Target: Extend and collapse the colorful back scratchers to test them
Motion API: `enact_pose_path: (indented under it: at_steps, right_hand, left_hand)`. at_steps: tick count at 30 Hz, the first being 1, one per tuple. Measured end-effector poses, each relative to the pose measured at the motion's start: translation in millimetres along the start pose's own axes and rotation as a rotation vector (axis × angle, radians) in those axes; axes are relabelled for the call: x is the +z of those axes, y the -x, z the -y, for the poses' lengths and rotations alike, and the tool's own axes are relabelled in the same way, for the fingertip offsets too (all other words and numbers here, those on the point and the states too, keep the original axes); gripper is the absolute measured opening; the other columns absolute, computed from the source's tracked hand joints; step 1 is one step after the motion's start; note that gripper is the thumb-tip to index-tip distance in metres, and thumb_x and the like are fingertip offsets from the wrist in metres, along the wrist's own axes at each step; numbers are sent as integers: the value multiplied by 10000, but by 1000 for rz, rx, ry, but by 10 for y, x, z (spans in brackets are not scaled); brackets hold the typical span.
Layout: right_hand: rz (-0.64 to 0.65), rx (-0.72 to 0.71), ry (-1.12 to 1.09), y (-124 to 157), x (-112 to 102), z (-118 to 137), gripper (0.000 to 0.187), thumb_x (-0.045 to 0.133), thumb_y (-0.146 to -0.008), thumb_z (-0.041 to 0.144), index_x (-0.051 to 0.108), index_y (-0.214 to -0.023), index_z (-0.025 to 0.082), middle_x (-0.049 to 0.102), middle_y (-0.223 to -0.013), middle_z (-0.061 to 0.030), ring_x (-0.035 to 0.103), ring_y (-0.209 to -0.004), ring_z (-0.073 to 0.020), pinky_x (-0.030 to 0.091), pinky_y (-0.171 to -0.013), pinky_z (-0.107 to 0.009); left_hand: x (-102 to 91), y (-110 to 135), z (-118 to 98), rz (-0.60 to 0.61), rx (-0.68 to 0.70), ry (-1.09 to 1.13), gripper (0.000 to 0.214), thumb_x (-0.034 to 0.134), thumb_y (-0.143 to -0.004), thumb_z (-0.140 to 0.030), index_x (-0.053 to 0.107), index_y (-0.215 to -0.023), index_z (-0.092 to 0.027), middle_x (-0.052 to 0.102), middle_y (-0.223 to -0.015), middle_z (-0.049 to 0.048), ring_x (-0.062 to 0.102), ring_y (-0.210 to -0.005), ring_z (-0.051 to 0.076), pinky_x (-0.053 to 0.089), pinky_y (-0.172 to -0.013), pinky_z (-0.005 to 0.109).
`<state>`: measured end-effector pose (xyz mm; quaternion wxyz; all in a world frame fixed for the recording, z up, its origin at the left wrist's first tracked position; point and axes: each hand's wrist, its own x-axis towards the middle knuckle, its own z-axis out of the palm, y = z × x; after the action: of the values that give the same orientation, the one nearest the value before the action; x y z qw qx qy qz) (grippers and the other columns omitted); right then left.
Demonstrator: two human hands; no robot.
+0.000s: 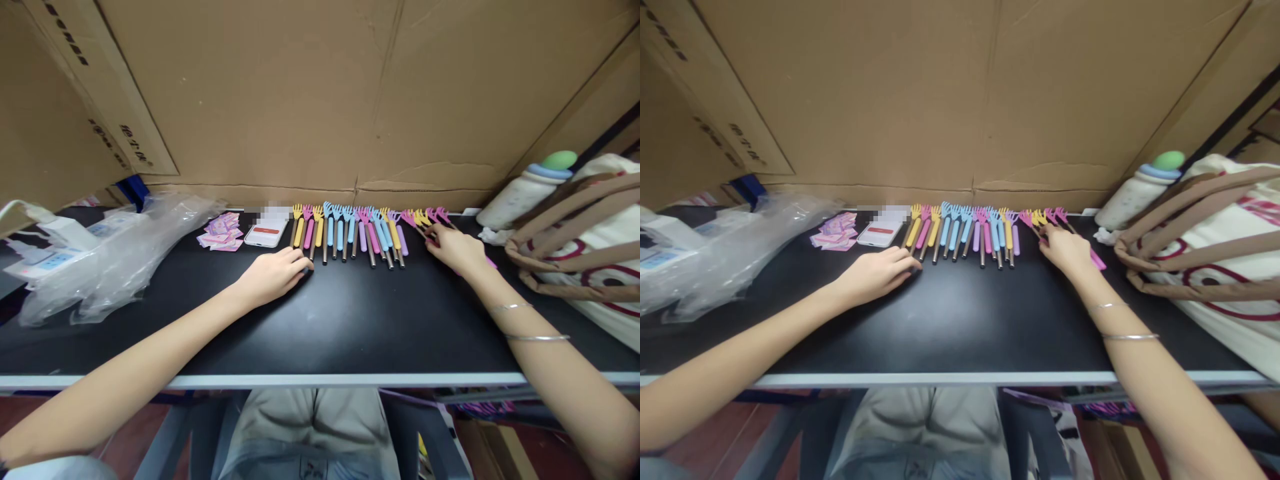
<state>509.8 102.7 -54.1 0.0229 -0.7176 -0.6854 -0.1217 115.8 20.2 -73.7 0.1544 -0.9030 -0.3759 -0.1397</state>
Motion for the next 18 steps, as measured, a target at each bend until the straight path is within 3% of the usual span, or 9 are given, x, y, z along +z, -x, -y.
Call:
enact_pose_path:
  at_steps: [18]
  right_hand:
    - [-34,-22,-12,-46,56,-63,383,437,-862,376,587,-1165,196,642,-1188,-109,626,-997,-298,485,-723,-382]
  left_hand:
    - [10,-10,-6,23,-19,19,199,428,-945,-204,585,-1069,-205,606,-986,33,573,-934,144,467,-666,213]
